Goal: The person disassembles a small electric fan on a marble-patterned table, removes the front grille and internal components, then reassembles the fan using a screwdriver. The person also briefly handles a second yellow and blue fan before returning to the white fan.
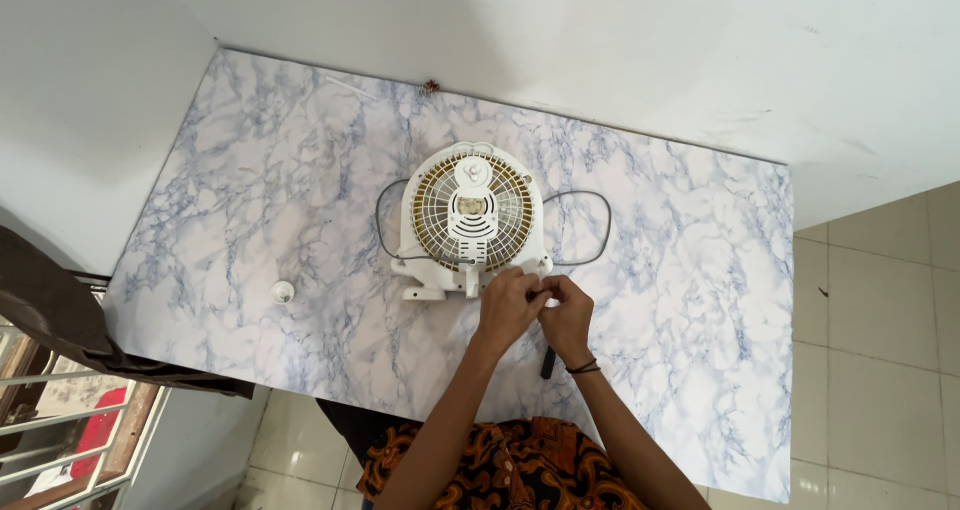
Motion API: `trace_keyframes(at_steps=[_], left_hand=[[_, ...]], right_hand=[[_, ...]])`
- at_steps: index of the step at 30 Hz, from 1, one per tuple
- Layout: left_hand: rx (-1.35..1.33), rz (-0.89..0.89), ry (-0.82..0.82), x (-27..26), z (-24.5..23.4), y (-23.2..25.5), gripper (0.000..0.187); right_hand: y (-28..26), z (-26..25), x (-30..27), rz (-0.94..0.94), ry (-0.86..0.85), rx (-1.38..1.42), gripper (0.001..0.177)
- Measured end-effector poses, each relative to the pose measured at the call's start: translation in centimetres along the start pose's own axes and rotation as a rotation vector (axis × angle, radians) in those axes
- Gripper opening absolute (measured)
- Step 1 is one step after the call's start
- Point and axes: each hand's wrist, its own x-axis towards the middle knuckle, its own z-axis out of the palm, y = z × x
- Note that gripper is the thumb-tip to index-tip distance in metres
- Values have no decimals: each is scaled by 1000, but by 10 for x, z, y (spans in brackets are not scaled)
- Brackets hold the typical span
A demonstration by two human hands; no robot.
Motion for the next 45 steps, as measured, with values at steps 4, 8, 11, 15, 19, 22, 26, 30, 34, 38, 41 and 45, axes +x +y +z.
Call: trace_keyframes(at_steps=[4,8,11,15,19,22,26,30,34,38,41,45], left_hand=[[56,27,19,3,-9,-4,30],[0,81,-39,6,-17,-6,20],[-79,232,-39,6,-20,-9,12],[-98,251,-135,8,-20,-9,7],[-121,134,-180,10,-17,-4,8],[-79,106,-188,14,-17,0,8],[-67,68,-213,14,-16,4,18],[-42,32,-155,6,-8,5,20],[-8,1,-115,9,-9,7,29],[26,-10,-94,14,-12,9,29],[-11,44,-130,18,-19,3,21],[-72,140,-142,18,-27,-8,9]], right_hand=[[-5,2,-2,-32,-11,-17,25],[-8,2,-4,-111,-2,-83,28],[-6,2,-5,-4,-28,-262,26],[0,-1,-8,-138,-8,-111,31],[5,-5,-10,-40,-93,-163,26],[1,-8,-9,44,-160,-165,27],[-13,-8,-9,-31,-77,100,35],[-16,-8,-9,73,-5,58,22],[-15,-9,-8,79,14,-38,16],[-13,-9,3,53,-35,35,20],[-12,-9,6,-4,-106,56,24],[-7,-14,10,61,-198,38,26]])
